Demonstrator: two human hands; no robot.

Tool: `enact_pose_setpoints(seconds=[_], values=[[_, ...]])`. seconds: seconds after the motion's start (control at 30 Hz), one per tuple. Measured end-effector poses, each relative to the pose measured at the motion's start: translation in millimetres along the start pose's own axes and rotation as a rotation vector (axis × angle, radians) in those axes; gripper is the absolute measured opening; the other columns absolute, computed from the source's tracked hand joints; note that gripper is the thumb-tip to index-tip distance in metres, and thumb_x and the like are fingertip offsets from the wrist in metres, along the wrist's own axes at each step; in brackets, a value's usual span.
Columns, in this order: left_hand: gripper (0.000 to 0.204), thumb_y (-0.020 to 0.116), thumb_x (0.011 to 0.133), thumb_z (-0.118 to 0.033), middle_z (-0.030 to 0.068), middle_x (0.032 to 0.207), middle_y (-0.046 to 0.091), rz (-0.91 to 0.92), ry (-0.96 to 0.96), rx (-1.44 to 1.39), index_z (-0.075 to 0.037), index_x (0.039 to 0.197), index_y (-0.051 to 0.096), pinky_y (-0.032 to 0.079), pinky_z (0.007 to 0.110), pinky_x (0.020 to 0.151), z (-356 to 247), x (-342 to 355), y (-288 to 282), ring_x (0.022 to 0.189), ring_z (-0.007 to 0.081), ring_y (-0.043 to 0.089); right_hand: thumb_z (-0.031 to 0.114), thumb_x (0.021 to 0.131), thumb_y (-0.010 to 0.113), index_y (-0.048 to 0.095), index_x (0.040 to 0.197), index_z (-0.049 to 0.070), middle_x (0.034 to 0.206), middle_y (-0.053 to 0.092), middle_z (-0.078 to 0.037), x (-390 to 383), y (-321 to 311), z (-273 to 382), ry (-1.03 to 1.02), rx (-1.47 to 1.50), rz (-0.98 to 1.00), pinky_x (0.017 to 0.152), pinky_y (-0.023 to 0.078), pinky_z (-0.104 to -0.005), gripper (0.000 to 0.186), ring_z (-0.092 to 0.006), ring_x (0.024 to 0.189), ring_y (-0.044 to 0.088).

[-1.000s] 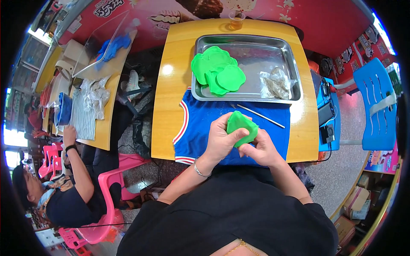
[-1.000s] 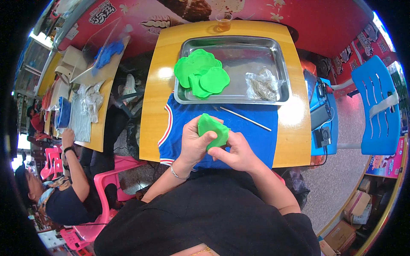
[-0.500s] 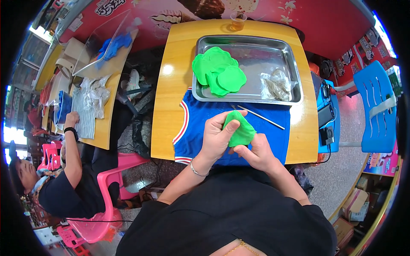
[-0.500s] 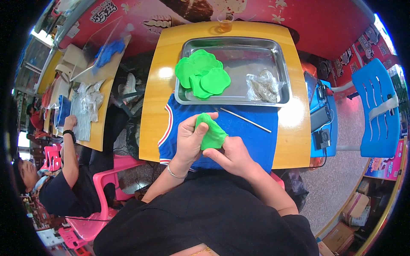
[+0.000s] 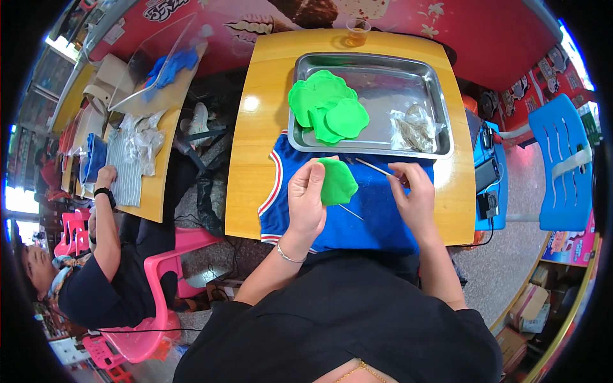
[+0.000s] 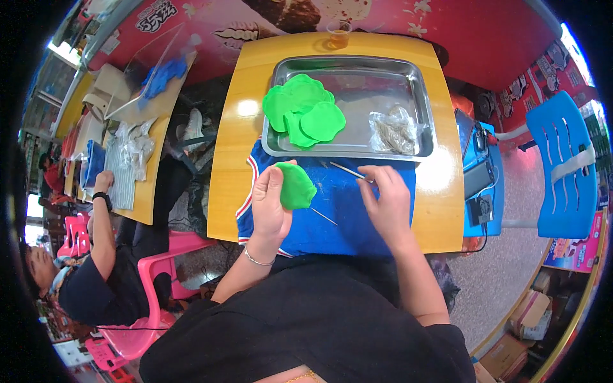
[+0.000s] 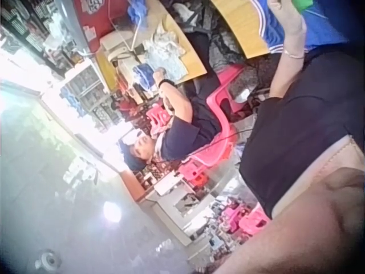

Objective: Shaping and filling small green dough or clay pieces on a metal tray.

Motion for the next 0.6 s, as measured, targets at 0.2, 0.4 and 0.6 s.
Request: enact_pose_setpoints(seconds=[0.2,0.4,0.6], values=[[0.027,0.052,0.093,-0.023,0.0084,0.098,0.064,0.006,0.006,0.014,0.001,0.103,0.060,0.052,0.026,0.072,-2,-4,-4,0.082,0.0107,0.061,0.006,0.070,0.068,0.062,0.092,0.008,0.086,0.058,-0.009,-6,7,-35,-0.103,-0.271,0.138,0.071,0.045,-0.0368,0.023,-0.0276,0.081,0.055],[0.028,0.052,0.093,-0.023,0.0073,0.098,0.063,0.023,0.003,-0.029,0.001,0.107,0.058,0.051,0.027,0.076,-5,-5,-1,0.085,0.0108,0.060,0.005,0.073,0.065,0.062,0.092,0.009,0.082,0.057,-0.009,-8,9,-38,-0.096,-0.321,0.089,0.070,0.044,-0.0374,0.020,-0.0275,0.078,0.055],[0.025,0.049,0.094,-0.020,0.0063,0.098,0.061,0.017,-0.018,-0.086,-0.001,0.110,0.055,0.049,0.028,0.080,-3,-1,-2,0.088,0.0115,0.059,0.002,0.077,0.061,0.063,0.091,0.006,0.084,0.057,-0.011,-10,3,-34,-0.124,-0.213,0.033,0.067,0.046,-0.0359,0.015,-0.0275,0.077,0.057]])
Point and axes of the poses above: each hand's wrist, its own x-axis towards the middle knuckle, its own y-axis out of the palm, z = x × y, the point moved 2 cm from there along x, towards the middle knuckle
